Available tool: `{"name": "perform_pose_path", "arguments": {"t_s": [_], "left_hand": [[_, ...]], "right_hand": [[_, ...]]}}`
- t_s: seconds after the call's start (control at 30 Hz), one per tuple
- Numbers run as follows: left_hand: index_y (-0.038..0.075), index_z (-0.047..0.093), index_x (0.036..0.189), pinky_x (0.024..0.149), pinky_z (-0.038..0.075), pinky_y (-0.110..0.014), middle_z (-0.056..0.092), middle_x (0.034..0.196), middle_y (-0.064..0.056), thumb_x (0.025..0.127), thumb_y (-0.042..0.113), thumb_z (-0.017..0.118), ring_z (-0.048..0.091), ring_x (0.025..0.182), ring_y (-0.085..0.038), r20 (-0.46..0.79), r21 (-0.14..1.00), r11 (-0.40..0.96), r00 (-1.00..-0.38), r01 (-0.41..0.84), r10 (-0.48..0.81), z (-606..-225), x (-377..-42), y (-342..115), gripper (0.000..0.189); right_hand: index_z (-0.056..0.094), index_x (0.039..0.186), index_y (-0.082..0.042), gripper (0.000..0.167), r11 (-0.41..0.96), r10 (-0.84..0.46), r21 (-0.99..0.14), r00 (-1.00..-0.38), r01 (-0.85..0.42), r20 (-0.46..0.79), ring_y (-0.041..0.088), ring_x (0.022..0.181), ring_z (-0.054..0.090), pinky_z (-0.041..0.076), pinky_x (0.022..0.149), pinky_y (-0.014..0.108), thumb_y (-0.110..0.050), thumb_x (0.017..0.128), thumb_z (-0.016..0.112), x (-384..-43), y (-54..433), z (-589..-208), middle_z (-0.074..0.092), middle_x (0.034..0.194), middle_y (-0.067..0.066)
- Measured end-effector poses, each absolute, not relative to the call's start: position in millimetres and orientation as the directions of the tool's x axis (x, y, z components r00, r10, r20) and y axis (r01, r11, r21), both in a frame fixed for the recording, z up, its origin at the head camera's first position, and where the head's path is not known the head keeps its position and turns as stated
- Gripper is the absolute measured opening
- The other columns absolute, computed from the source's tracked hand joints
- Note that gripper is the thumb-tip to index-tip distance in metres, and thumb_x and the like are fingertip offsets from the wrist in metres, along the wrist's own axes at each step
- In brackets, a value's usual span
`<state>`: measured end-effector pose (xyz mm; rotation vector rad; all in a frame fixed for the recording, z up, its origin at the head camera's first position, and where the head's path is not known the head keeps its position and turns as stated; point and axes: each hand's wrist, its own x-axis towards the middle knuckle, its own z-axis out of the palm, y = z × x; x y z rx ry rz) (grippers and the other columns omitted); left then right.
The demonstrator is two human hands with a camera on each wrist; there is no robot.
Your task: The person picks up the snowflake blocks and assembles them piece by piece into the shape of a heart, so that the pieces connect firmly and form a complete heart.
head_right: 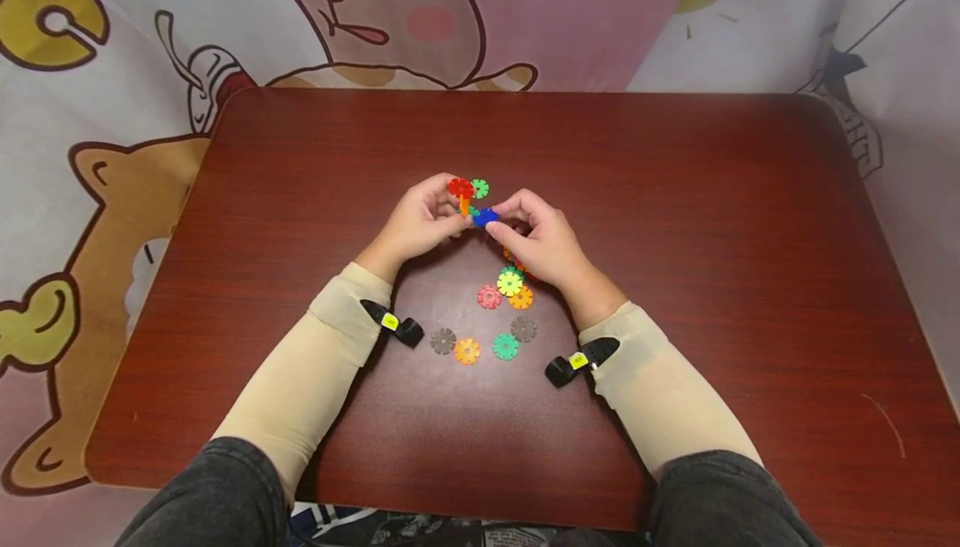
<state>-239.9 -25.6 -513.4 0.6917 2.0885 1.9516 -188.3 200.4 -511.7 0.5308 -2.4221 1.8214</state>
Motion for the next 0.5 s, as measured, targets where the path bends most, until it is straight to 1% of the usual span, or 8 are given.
{"name": "perform_pose_path", "arguments": {"t_s": [0.1, 0.2, 0.33, 0.43, 0.5], "left_hand": [[-0.009, 0.063, 0.121, 0.066, 0.057, -0.026, 0.068, 0.095, -0.017, 0.092, -0.012, 0.072, 0.065, 0.072, -0.016, 0.154, 0.982, 0.029, -0.871, 0.189, 0.466, -513, -240, -25, 0.031], [-0.008, 0.062, 0.118, 0.064, 0.056, -0.026, 0.066, 0.093, -0.013, 0.092, -0.012, 0.071, 0.064, 0.071, -0.014, 0.149, 0.982, 0.036, -0.880, 0.184, 0.450, -512, -240, -26, 0.028], [-0.008, 0.061, 0.115, 0.060, 0.055, -0.026, 0.066, 0.091, -0.012, 0.090, -0.012, 0.070, 0.063, 0.069, -0.017, 0.147, 0.985, 0.025, -0.902, 0.172, 0.406, -511, -239, -26, 0.027], [-0.007, 0.058, 0.118, 0.060, 0.054, -0.027, 0.069, 0.096, -0.015, 0.089, -0.011, 0.068, 0.063, 0.069, -0.021, 0.148, 0.987, 0.009, -0.912, 0.163, 0.382, -511, -239, -26, 0.031], [-0.007, 0.055, 0.119, 0.060, 0.055, -0.027, 0.071, 0.103, -0.017, 0.089, -0.012, 0.067, 0.064, 0.071, -0.024, 0.150, 0.987, -0.001, -0.914, 0.162, 0.376, -511, -239, -26, 0.033]], "right_hand": [[0.068, 0.114, 0.004, 0.021, 0.274, -0.226, -0.903, -0.935, -0.330, 0.273, 0.013, 0.083, 0.069, 0.054, 0.072, 0.020, 0.002, 0.095, 0.078, -189, 200, -512, 0.078, 0.102, 0.017], [0.070, 0.115, 0.002, 0.025, 0.302, -0.214, -0.882, -0.928, -0.361, 0.306, 0.018, 0.084, 0.068, 0.054, 0.074, 0.022, 0.003, 0.092, 0.081, -190, 201, -513, 0.077, 0.101, 0.015], [0.073, 0.111, -0.001, 0.027, 0.389, -0.185, -0.819, -0.907, -0.421, 0.378, 0.024, 0.088, 0.066, 0.053, 0.080, 0.030, 0.004, 0.086, 0.080, -192, 205, -515, 0.075, 0.101, 0.013], [0.074, 0.106, -0.003, 0.025, 0.507, -0.197, -0.729, -0.885, -0.460, 0.421, 0.030, 0.092, 0.061, 0.047, 0.086, 0.038, -0.003, 0.082, 0.080, -193, 209, -513, 0.073, 0.099, 0.011], [0.074, 0.103, -0.006, 0.025, 0.590, -0.237, -0.662, -0.883, -0.462, 0.405, 0.031, 0.093, 0.056, 0.043, 0.085, 0.042, -0.013, 0.080, 0.082, -193, 212, -512, 0.070, 0.096, 0.010]]}}
